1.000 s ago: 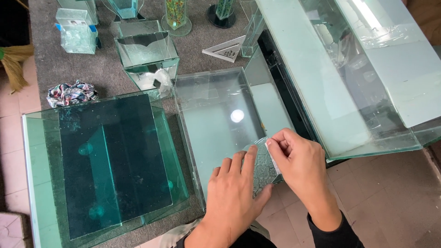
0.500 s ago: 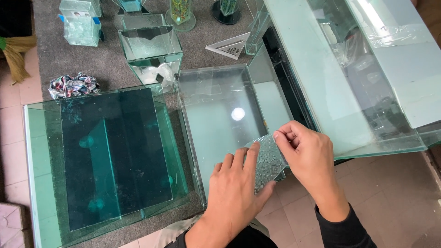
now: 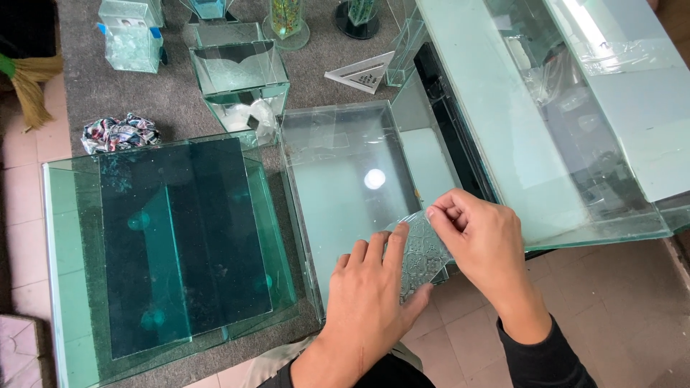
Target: Peeling a clear protective plastic film from a textured glass panel using fingers and a small scraper tool.
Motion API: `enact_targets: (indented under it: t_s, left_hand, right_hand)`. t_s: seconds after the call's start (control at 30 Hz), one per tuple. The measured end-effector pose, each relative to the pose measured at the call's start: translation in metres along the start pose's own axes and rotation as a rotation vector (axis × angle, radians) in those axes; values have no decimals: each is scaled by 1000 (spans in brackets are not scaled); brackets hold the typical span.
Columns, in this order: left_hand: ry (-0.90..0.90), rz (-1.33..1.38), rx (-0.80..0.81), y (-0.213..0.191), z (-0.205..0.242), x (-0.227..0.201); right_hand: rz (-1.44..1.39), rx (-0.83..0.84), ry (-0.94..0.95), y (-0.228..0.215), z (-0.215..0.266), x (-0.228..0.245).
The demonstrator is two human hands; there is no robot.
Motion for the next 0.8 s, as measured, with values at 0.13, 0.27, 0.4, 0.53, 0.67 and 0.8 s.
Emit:
enact_targets:
  t_s: [0.13, 0.27, 0.4, 0.53, 0.67, 0.8]
  left_hand:
    - [-21, 3, 7, 4, 0, 1]
    - [-20, 16, 23, 4, 0, 1]
    - [-14, -3, 10, 3, 0, 1]
    - [-11, 0, 9, 3, 0, 1]
    - [-4, 3, 6, 3, 0, 0]
    - [-6, -13, -3, 3, 0, 1]
  right_hand:
    - [-19, 44, 26, -2, 3, 3]
    - [12, 8, 72, 1, -1, -8]
    - [-12, -1, 13, -1, 0, -3]
    - [-18, 35, 65, 0, -1, -6]
    - [-30, 40, 46, 2, 1, -3]
    - [-39, 50, 67, 1, 0, -3]
Point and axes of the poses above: each hand's wrist, its own z-axis away from the middle knuckle, its own y-axis out of the palm, x = y × z, the point moved 6 cm from there along -z, towards the middle knuckle, and after that the axes turned 15 degrees about z, right-handed, at the moved point
